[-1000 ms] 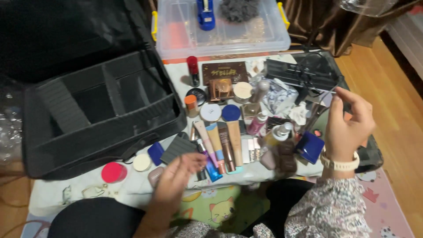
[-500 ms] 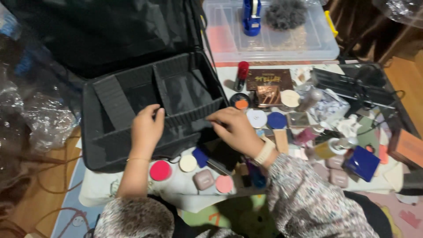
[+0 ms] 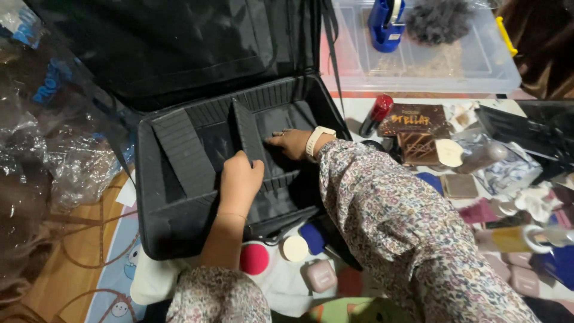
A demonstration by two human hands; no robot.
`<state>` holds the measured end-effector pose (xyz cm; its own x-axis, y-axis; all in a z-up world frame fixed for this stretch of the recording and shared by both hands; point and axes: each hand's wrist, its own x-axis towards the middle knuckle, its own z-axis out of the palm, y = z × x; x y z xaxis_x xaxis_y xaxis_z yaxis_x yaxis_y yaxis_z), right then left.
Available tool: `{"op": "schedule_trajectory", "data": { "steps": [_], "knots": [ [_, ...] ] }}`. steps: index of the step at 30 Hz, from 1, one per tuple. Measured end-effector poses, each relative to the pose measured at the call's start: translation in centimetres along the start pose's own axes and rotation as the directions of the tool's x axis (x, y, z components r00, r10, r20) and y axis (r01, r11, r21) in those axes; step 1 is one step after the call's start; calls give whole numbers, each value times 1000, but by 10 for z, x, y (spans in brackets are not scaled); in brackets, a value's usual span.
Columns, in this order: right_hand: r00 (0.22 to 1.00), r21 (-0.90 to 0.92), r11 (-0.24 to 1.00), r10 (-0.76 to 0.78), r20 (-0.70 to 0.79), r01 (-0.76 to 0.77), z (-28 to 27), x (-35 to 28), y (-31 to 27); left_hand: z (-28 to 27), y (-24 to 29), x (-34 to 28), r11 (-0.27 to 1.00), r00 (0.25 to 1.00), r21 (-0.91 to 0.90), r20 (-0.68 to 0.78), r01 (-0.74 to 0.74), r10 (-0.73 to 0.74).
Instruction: The person is organizing a black makeup bag by adjusting its internal dividers and placing various makeup items into the compartments. They handle items such as foundation bottles, lipsticks, and compacts, arranging them neatly within the bag.
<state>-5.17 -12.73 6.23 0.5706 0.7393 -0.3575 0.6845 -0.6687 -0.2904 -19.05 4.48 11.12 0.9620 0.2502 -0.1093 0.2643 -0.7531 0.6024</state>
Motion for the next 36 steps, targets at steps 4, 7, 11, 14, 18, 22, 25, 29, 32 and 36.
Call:
{"op": "schedule_trajectory", "data": {
  "steps": [4,7,11,14,18,22,25,29,32,36],
  "knots": [
    [991,-51,998,27,-129,-34,7,29,12,-5,4,-8,999,999,-28,-23,-30,29],
    [997,-94,992,-80,15,81,6,24,-2,-3,5,-9,998,997,-42,-65,42,-45],
    [948,-186,930,303,-98,-317,37,50,26,4,-9,-4,996,987,34,-145,77,-71],
    [909,-333,898,145,-390,-286,92,74,48,9,-25,5,990,973,100,-217,100,-76],
    [995,-187,978,-88,51,96,34,41,-9,-6,-32,9,986,958,116,-273,117,-82],
    [975,-270,938,196,-103,-217,37,66,16,-40,-22,-2,993,951,90,-305,83,-52],
    [948,-246,918,284,-142,-311,51,91,32,-70,-1,-26,1000,972,-10,-234,-13,10],
    [920,-390,879,122,-372,-274,43,114,30,-89,-9,-34,966,712,186,-653,-181,259],
    [882,-374,892,55,-469,-255,35,121,11,-117,-5,-44,962,621,144,-739,-233,261],
    [900,-327,935,-23,-435,-134,31,130,-19,-126,-20,-39,974,630,-26,-766,-226,126]
  ]
}}
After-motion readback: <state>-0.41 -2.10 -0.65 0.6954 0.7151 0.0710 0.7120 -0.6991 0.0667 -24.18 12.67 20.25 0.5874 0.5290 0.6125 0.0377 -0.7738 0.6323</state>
